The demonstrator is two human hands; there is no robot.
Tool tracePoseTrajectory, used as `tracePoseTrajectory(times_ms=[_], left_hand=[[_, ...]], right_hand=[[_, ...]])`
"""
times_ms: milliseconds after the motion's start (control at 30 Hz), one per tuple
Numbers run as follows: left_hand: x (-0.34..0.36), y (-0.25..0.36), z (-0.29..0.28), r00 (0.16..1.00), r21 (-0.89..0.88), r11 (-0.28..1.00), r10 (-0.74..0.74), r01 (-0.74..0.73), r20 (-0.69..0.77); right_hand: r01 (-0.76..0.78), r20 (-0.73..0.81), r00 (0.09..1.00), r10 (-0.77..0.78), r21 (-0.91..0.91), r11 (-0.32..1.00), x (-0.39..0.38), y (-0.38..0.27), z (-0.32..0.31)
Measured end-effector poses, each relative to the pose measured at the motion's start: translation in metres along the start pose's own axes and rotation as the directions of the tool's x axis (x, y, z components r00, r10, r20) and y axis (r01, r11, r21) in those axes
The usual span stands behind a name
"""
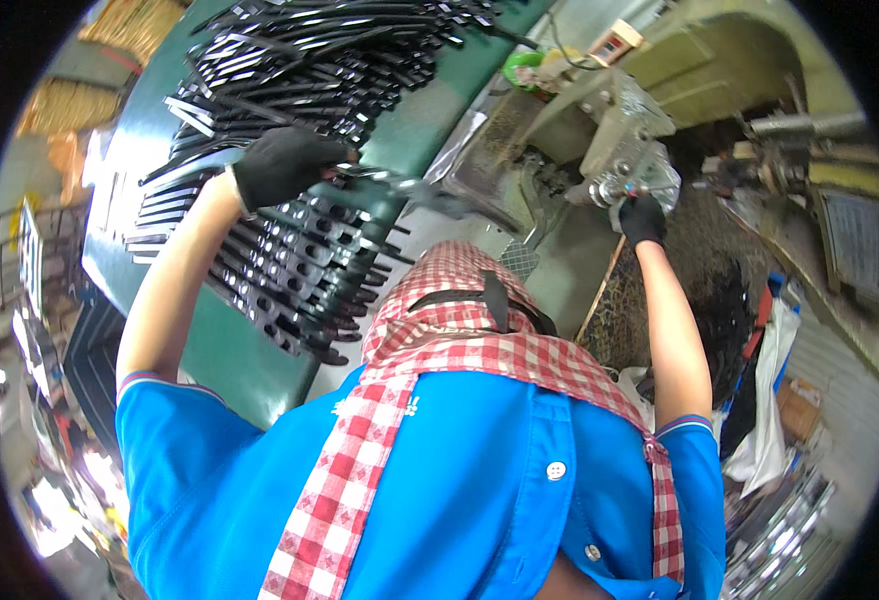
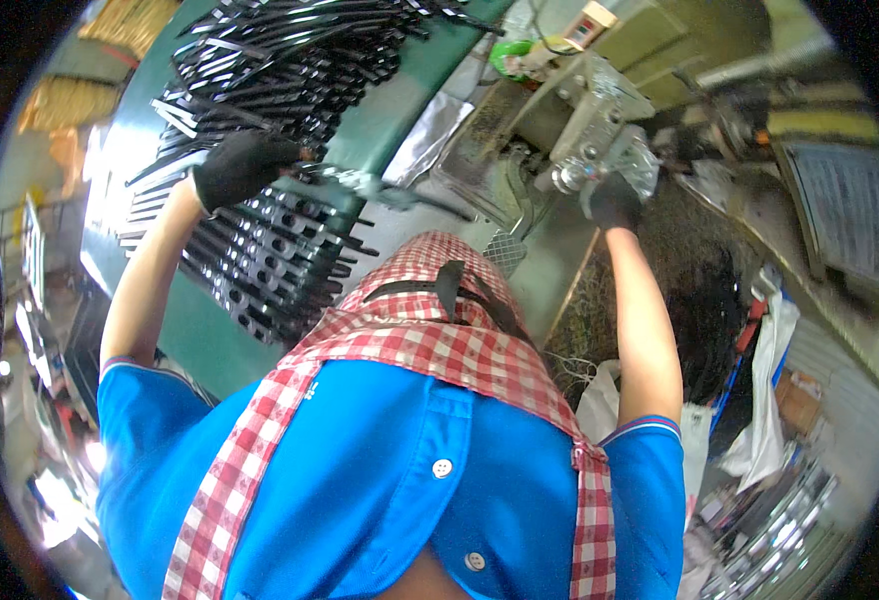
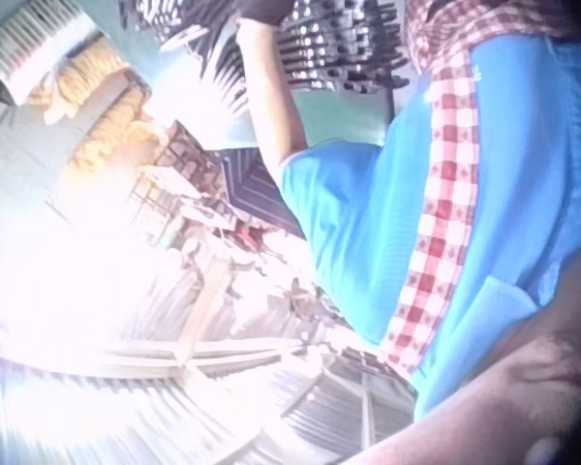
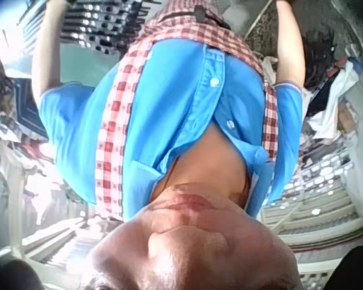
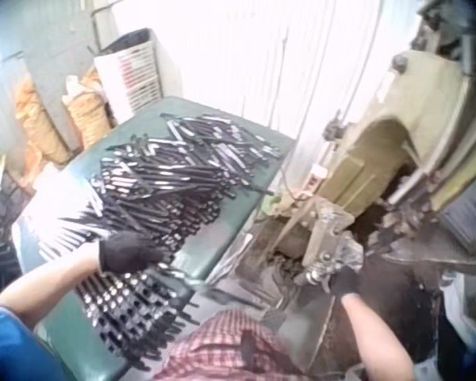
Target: The person repeatedly picks up black metal rods from a tray and bends them using a manual bending machine. The person places each bent rod into a white sack on the floor. The task is performed continuously throughout the clip.
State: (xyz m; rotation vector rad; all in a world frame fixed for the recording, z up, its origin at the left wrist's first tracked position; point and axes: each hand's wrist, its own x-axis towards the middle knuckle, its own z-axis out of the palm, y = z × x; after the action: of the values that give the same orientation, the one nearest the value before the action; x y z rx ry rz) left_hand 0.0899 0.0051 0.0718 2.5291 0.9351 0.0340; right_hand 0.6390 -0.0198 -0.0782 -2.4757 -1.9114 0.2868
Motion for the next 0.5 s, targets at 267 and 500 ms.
tracePoseTrajectory(times_ms=[267, 500], left_hand=[[-0.151, -0.01, 0.037, 0.922, 0.162, 0.913, -0.386, 0.375, 0.042], [-0.195, -0.042, 0.089, 0.706, -0.239, 0.744, -0.668, 0.624, -0.236]], right_hand=[[0.126, -0.109, 0.99, -0.087, 0.43, 0.894, -0.006, 0.014, -0.001], [-0.146, 0.109, 0.982, -0.154, 0.955, -0.257, -0.018, 0.015, -0.055]])
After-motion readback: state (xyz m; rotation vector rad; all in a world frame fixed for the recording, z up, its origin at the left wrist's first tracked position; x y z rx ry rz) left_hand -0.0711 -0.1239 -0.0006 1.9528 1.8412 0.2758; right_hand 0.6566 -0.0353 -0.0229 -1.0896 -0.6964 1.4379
